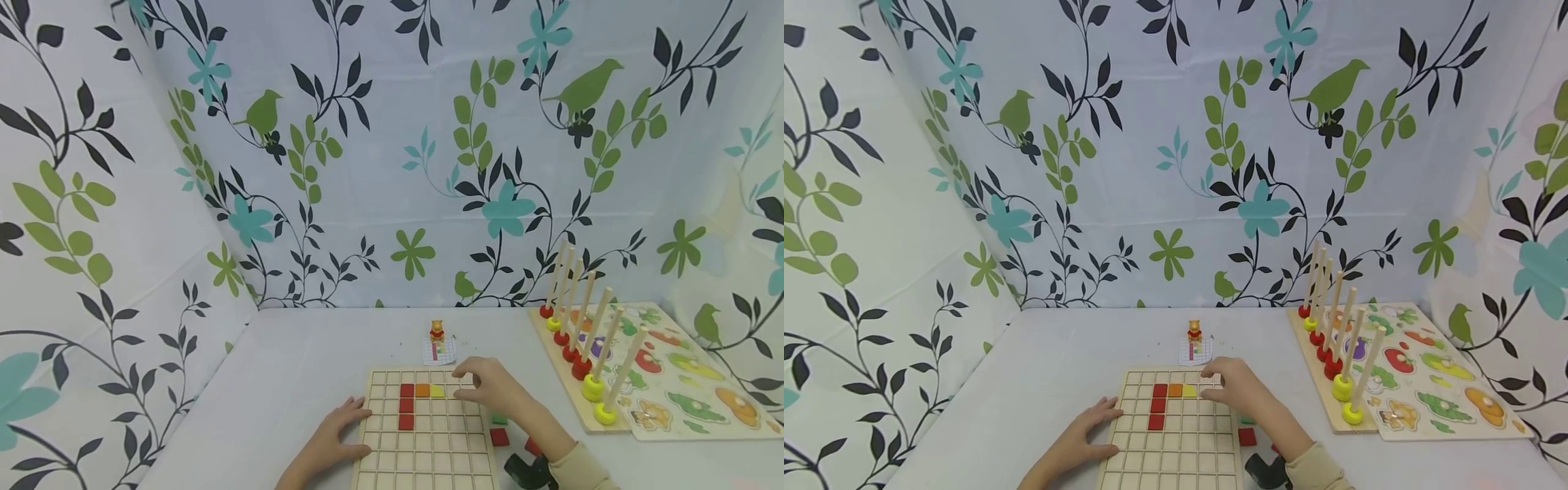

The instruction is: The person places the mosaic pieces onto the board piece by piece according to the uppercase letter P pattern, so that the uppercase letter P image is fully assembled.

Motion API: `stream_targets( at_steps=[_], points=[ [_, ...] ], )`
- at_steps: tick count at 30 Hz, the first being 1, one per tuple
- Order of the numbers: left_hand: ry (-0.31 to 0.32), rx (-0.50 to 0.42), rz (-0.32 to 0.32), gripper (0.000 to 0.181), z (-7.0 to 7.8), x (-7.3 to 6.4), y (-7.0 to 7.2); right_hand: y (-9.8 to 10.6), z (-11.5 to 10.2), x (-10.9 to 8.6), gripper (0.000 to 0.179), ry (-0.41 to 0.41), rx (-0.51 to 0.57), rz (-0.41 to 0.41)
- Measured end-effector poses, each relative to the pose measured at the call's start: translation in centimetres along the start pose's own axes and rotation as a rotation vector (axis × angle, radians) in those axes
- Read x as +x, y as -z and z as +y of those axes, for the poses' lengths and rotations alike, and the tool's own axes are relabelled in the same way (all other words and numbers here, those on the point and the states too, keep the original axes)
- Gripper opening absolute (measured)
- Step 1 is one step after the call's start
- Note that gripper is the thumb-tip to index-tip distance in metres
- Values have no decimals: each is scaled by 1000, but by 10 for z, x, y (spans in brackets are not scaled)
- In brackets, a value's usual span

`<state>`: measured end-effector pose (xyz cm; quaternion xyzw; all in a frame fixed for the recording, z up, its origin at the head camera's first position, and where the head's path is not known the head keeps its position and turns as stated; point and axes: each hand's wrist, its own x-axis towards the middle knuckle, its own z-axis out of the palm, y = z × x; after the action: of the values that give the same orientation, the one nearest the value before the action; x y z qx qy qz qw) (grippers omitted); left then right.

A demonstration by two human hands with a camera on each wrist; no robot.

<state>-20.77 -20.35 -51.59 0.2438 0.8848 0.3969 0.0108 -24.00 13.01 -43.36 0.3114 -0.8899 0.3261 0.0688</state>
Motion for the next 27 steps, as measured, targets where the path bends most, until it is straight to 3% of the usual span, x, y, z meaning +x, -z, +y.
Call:
stream_targets(
  at_steps=[6,11,17,27],
  points=[
    [6,-4,-4,57,0,-1,-1,27,10,-21,25,-76,-34,59],
    [-9,11,13,57,0,0,-1,38,20,-41,26,-120,-70,88],
    [-5,10,12,58,0,2,-1,45,30,-67,29,-240,-74,47],
    [0,11,16,58,0,2,0,40,44,-97,33,-326,-5,-6]
  ],
)
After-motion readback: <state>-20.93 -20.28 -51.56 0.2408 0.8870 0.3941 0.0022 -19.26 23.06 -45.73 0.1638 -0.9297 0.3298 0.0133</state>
